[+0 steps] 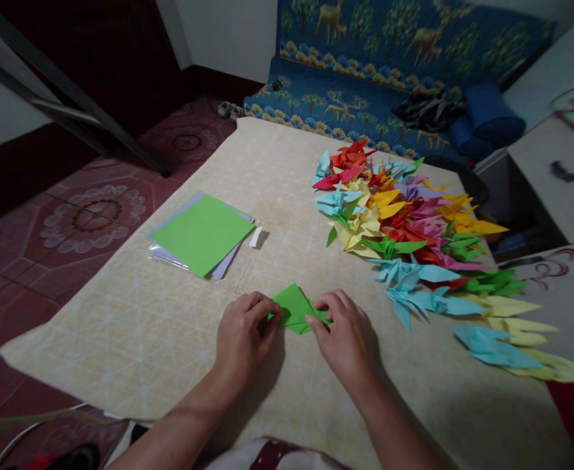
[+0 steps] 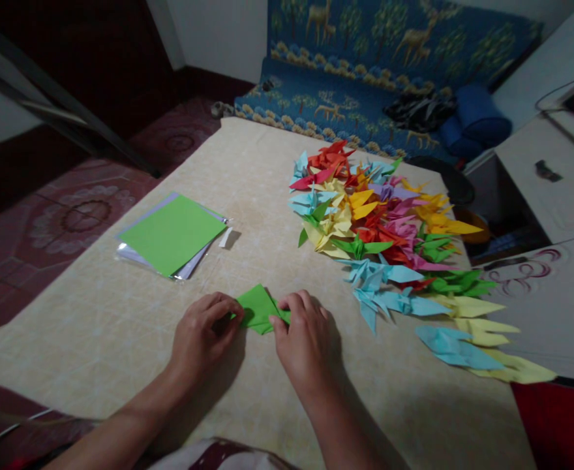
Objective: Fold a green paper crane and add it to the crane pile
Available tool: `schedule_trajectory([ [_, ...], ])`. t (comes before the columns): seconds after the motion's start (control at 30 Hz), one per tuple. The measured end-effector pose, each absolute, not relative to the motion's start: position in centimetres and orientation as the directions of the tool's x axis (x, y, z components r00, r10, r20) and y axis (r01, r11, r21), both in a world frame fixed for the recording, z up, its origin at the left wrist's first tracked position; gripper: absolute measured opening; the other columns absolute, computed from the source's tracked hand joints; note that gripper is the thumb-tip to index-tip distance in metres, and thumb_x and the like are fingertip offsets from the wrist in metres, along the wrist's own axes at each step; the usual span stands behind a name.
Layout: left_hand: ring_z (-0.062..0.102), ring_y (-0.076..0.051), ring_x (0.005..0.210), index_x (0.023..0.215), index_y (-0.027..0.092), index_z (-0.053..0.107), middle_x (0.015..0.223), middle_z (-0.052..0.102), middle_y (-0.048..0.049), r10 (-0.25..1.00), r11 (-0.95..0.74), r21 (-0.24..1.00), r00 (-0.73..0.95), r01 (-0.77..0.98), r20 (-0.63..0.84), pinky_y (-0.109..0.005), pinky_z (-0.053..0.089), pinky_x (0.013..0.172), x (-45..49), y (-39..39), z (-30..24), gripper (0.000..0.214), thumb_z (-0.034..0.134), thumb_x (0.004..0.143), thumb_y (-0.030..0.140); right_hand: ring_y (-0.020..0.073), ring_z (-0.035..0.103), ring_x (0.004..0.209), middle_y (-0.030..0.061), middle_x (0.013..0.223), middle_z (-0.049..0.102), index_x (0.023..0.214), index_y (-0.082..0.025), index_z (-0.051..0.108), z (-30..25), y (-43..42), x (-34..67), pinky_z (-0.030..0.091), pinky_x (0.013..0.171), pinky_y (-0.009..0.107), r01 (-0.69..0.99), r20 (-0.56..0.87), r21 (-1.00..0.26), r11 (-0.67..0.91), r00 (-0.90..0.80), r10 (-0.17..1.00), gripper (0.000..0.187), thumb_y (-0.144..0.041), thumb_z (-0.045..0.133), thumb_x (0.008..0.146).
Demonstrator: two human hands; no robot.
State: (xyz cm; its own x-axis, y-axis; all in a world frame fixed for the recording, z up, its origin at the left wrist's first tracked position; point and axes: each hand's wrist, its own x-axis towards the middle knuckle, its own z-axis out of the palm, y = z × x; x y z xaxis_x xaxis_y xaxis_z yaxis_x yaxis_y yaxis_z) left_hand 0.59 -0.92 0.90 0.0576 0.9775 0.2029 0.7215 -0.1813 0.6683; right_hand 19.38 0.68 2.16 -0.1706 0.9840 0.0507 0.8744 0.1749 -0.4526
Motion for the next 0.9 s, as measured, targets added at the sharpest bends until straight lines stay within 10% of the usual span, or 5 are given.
schedule_trajectory([
  [0.4,0.06,-0.019,0.076,0.087,0.02,0.073,0.082,0.067,-0.0061,0.965,-0.255,0.706,0.126,0.66,0.231,-0.032,0.047,0.068,-0.1,-0.7,0.2,0.02,0.057,0.081,0.011,0.0192,0.062,0.07,0.0007,0.078,0.068,0.08,-0.024,0.062,4.9,2.6,18.7,0.035,0.058,0.027,0.925,-0.159,-0.357,0.13,-0.197,0.967,0.023,-0.021,0.081,0.066],
  [0.57,0.059,-0.017,0.073,0.079,0.018,0.07,0.077,0.064,-0.0049,0.967,-0.238,0.791,0.065,0.564,0.245,-0.029,0.046,0.066,-0.2,-0.7,0.1,0.012,0.059,0.08,0.013,0.0148,0.055,0.063,-0.0011,0.066,0.063,0.064,-0.02,0.064,4.5,1.6,19.1,0.032,0.056,0.025,0.837,-0.172,-0.533,0.126,-0.252,0.952,0.011,-0.021,0.074,0.068],
  [0.77,0.058,-0.013,0.068,0.093,0.019,0.056,0.076,0.058,0.0009,0.95,-0.025,0.999,-0.311,0.022,0.031,-0.026,0.05,0.065,0.3,-1.3,0.5,0.022,0.07,0.077,0.026,0.0152,0.057,0.061,0.0021,0.068,0.065,0.072,-0.014,0.067,3.5,0.2,18.5,0.04,0.055,0.024,0.236,-0.277,-0.944,-0.233,-0.173,0.945,0.017,-0.031,0.068,0.07],
  [0.9,0.062,-0.013,0.066,0.101,0.016,0.062,0.083,0.066,-0.003,0.982,0.131,0.948,-0.096,-0.29,-0.165,-0.027,0.053,0.064,1.6,-1.5,1.7,0.046,0.082,0.062,0.028,0.017,0.059,0.063,0.003,0.068,0.065,0.077,-0.015,0.068,3.4,-0.8,17.1,0.046,0.061,0.027,-0.056,-0.259,-0.961,-0.27,-0.149,0.954,0.024,-0.037,0.073,0.068],
])
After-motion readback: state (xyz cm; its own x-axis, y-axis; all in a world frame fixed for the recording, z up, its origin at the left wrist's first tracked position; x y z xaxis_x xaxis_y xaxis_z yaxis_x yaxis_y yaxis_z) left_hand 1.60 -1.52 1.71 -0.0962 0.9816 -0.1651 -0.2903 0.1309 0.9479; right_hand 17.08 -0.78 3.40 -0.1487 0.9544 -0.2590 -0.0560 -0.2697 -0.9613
